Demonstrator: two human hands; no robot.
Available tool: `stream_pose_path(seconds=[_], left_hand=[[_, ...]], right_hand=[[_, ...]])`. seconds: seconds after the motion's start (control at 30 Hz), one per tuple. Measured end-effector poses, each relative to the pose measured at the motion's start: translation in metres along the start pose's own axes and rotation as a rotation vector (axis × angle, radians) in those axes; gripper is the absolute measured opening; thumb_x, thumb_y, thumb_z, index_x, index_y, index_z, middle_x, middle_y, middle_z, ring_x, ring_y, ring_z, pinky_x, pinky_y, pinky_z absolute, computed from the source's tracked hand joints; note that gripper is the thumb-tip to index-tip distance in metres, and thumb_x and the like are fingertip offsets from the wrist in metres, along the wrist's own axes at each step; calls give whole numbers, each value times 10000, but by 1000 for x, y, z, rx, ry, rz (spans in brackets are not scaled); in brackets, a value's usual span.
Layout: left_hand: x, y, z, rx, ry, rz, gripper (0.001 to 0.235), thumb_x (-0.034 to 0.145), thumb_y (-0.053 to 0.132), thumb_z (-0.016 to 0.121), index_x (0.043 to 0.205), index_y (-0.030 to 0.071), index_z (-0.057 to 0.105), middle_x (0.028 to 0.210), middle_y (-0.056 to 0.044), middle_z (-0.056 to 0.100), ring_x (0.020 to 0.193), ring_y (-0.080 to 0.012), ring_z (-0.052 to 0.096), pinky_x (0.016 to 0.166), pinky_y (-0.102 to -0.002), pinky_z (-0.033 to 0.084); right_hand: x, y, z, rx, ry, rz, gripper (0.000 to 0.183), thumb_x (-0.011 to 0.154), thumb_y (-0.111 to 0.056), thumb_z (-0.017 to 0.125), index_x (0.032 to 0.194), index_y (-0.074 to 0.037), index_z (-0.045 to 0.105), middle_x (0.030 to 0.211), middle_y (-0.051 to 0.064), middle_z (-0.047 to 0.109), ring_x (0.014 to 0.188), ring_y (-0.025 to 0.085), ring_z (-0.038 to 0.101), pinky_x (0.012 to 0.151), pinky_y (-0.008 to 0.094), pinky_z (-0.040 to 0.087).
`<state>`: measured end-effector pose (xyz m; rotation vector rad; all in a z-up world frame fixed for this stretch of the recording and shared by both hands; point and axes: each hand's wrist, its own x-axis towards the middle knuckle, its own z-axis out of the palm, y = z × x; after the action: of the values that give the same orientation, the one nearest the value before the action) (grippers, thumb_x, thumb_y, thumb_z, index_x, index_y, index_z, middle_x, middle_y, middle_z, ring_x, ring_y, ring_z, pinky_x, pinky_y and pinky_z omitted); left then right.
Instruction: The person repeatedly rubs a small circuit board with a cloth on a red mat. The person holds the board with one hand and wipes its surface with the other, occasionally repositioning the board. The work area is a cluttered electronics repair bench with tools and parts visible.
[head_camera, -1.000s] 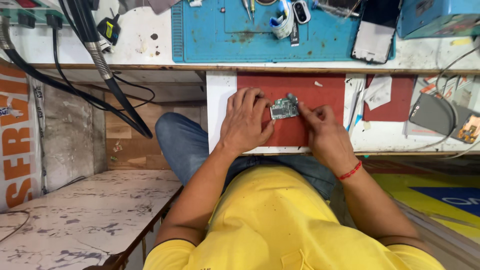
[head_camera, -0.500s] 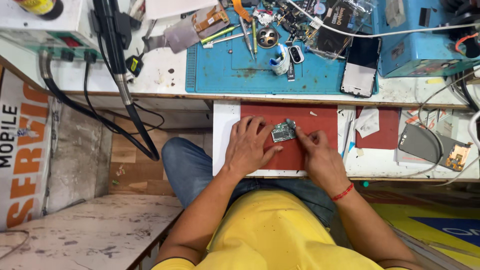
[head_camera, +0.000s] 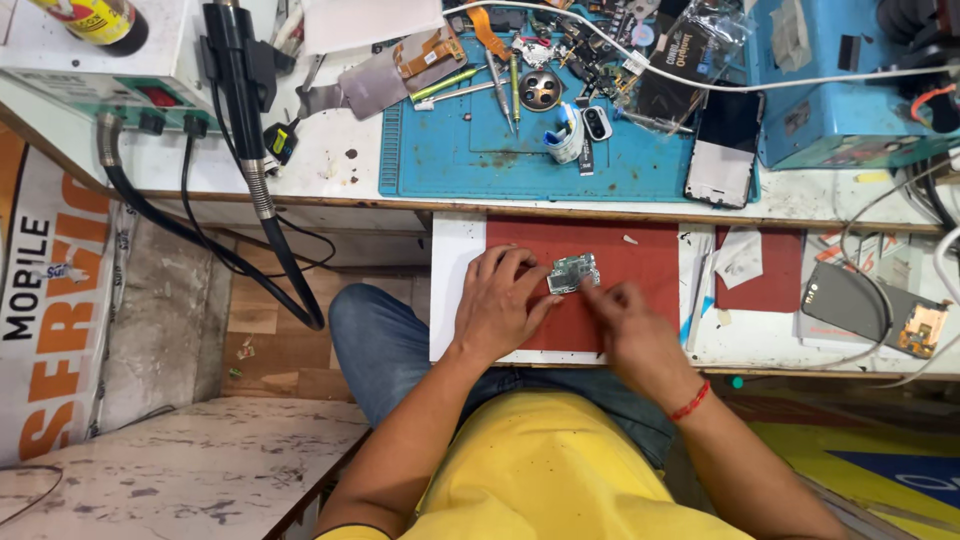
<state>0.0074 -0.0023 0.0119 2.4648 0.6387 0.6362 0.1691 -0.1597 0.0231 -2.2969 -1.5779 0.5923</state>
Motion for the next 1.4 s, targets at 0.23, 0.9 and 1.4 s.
stream_pose_path(seconds=[0.23, 0.9, 1.4], left_hand=[[0, -2, -1, 18, -7, 12, 369, 821, 314, 829, 1125, 123, 745, 1171, -51, 622, 1193, -281, 544, 1016, -457, 414], [0, -3, -1, -5, 12, 12, 366, 807, 299, 842, 1109, 114, 751, 1161, -51, 632, 1185, -289, 546, 1005, -454, 417], [-1, -3, 1, -5, 20, 5, 372, 803, 304, 846, 1097, 105, 739, 1168, -44, 624, 1191, -282, 546, 1005, -457, 417]], right_hand=[[-1, 2, 4, -5, 84, -40, 686, 811, 31, 559, 1465, -177, 552, 1141, 157, 609, 800, 384, 678, 650, 472, 567], [0, 2, 2, 2, 168, -57, 652, 848, 26, 550, 1467, -178, 555, 1127, 166, 618, 802, 395, 675, 684, 482, 562], [3, 4, 5, -47, 146, -71, 657, 837, -6, 565, 1470, -179, 550, 1142, 180, 606, 807, 404, 673, 650, 485, 562]])
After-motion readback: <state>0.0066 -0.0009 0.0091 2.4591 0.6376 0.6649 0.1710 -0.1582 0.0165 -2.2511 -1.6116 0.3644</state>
